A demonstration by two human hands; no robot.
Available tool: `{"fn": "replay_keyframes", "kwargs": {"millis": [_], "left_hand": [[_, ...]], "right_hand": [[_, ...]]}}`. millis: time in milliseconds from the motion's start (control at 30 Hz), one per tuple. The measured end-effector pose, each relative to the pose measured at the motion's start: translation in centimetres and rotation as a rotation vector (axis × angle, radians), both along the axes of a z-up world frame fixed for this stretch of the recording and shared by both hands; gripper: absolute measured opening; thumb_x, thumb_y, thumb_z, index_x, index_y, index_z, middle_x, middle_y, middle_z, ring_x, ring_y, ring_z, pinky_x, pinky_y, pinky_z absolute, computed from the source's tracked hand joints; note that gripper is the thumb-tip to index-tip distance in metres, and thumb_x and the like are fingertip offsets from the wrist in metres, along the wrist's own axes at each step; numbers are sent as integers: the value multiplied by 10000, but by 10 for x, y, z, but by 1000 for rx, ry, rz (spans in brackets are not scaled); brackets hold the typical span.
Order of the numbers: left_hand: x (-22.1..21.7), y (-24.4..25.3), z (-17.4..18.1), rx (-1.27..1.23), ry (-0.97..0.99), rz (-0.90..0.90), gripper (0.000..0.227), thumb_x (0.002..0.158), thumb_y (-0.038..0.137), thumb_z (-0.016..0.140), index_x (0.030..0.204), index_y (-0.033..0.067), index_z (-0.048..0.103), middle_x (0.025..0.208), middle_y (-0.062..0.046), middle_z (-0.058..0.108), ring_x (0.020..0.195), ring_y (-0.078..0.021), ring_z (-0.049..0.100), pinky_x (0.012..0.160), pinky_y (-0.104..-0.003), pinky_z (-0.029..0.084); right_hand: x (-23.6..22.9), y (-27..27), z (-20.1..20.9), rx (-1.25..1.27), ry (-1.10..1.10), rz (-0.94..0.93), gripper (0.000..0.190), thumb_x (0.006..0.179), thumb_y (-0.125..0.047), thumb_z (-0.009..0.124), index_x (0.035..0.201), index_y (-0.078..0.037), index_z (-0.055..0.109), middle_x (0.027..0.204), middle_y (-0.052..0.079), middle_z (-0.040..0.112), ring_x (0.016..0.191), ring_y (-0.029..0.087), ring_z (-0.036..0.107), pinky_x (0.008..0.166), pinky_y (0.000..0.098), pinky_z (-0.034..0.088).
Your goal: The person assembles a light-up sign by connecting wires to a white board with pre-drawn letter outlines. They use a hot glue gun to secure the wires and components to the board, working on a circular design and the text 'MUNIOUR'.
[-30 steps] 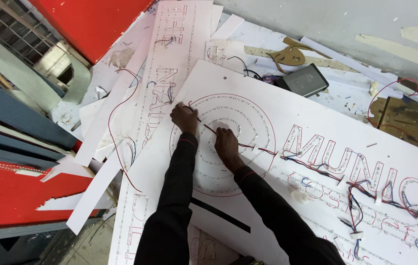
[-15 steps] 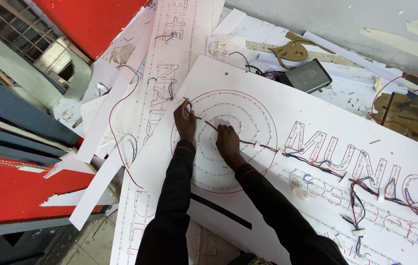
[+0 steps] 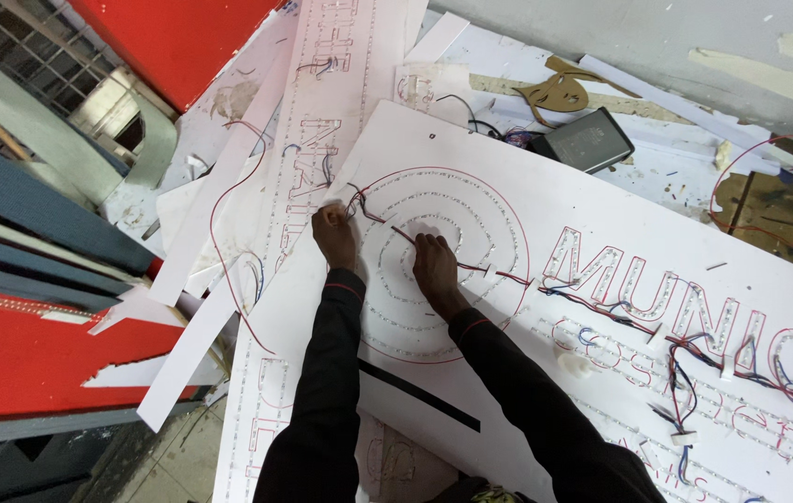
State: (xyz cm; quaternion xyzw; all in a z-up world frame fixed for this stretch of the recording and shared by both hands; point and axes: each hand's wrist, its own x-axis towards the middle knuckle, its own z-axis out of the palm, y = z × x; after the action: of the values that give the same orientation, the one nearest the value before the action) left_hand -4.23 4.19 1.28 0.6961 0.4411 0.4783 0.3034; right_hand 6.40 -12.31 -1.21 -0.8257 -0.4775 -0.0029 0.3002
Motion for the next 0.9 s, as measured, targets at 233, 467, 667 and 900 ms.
{"fn": "replay_keyframes", "kwargs": {"millis": [233,467,667,900], "left_hand": [[22,-21,-8,-191,321,62,497,982,733,765,951,249,871,895,-44,829,864,-294,816,819,-452,616],[32,-24,-9,-221,306,186,354,934,531,846,1084,211,859,1019,-63,815,1065,-391,743,967,-578,567],[30,4,2,-358,504,136,509,851,727,789,970,245,902,943,-154,857,1000,-501,817,894,-620,621],[33,11,9,-389,439,166,347,811,551,757,670,244,838,729,-157,792,869,-541,801,815,-594,614]], "right_hand": [[-4,-1,-3,12,-122,-7,138,1129,-110,638,1019,-99,721,857,102,714,885,310,758,729,375,629],[-2,-1,-2,27,-137,6,129,1114,-109,637,998,-107,693,850,103,704,880,327,752,730,403,621],[-2,1,-7,49,-146,1,121,1088,-88,652,969,-107,669,832,99,681,855,319,737,718,389,608],[-1,-1,-9,33,-210,13,122,1061,-64,697,971,-136,654,837,73,674,851,303,737,735,366,600]]}}
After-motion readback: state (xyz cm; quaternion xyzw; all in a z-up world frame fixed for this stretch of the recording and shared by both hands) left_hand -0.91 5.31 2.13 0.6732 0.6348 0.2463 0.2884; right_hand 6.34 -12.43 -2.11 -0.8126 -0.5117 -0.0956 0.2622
